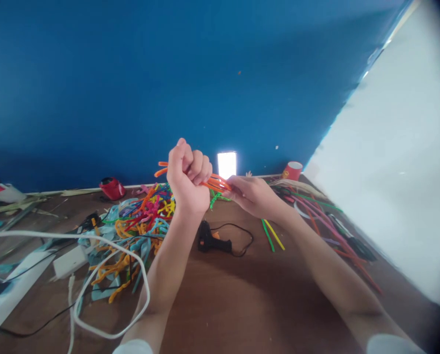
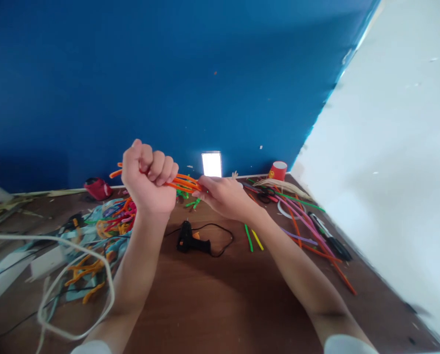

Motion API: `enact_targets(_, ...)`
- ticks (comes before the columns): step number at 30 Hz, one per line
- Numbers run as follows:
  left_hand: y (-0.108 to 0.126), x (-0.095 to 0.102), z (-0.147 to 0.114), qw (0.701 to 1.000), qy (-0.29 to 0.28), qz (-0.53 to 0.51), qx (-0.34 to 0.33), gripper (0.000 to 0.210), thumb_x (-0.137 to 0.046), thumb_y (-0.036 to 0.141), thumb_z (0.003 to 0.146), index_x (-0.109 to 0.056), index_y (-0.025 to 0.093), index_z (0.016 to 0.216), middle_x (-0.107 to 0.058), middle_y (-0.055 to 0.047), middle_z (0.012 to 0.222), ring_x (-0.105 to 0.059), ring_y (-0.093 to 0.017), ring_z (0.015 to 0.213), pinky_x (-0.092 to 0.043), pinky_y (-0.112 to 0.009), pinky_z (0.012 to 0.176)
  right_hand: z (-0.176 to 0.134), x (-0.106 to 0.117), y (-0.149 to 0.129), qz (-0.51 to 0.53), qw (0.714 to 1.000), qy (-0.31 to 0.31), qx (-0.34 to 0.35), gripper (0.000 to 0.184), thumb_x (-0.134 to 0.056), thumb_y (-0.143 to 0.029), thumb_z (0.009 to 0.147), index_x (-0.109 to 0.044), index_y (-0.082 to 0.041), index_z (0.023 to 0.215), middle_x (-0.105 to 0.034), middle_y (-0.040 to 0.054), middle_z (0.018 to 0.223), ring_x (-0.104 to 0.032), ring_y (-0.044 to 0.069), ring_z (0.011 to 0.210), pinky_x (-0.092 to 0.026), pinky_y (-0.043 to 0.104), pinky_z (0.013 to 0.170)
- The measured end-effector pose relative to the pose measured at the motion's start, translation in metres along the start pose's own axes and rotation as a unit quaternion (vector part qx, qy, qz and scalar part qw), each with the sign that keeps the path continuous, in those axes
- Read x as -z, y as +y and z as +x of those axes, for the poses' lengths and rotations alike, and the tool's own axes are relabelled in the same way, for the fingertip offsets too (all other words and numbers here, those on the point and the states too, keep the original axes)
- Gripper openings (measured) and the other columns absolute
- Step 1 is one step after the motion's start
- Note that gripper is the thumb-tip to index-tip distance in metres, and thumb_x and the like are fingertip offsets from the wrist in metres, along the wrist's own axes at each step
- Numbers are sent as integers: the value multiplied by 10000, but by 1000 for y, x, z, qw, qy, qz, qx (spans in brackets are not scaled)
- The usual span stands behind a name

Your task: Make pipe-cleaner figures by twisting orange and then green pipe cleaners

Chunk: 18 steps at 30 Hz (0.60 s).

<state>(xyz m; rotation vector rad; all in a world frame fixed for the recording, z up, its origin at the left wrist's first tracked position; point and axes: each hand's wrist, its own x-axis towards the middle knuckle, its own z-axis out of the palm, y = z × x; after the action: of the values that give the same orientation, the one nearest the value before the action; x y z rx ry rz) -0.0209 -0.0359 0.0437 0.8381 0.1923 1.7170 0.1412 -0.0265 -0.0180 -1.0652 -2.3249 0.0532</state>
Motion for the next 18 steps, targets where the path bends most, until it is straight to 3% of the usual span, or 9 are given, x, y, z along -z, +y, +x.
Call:
enact_targets(3, -2, 0, -2, 999, 2, -16, 36, 554, -471, 399, 989, -245, 205, 522, -146, 79, 442, -177, -62, 352, -201, -233, 387, 0, -2, -4, 28, 1000, 10, 1, 371, -475, -517, 988, -560, -174, 1100, -639, 50, 852, -508, 147, 677, -283, 264, 620)
enact_targets(10, -15, 3, 0, 991, -36, -17, 130, 584, -353, 501, 1017, -226, 208, 527, -140, 76, 443, -197, -60, 344, -201, -231, 374, 0, 1, -3, -14, 1000, -26, 6, 387, -435, -517, 997, -502, -198, 789, -514, 3, 655, -346, 123, 565, -203, 276, 572)
enact_targets(18, -1, 2, 3, 994, 18, 33, 100, 548, -480, 407, 996, -262, 201, 538, -181, 77, 443, -217, -54, 342, -247, -215, 373, 0, 7, -6, -22, 997, -68, -10, 357, -387, -440, 1021, -548, -200, 811, -566, 21, 667, -429, 128, 577, -226, 287, 591)
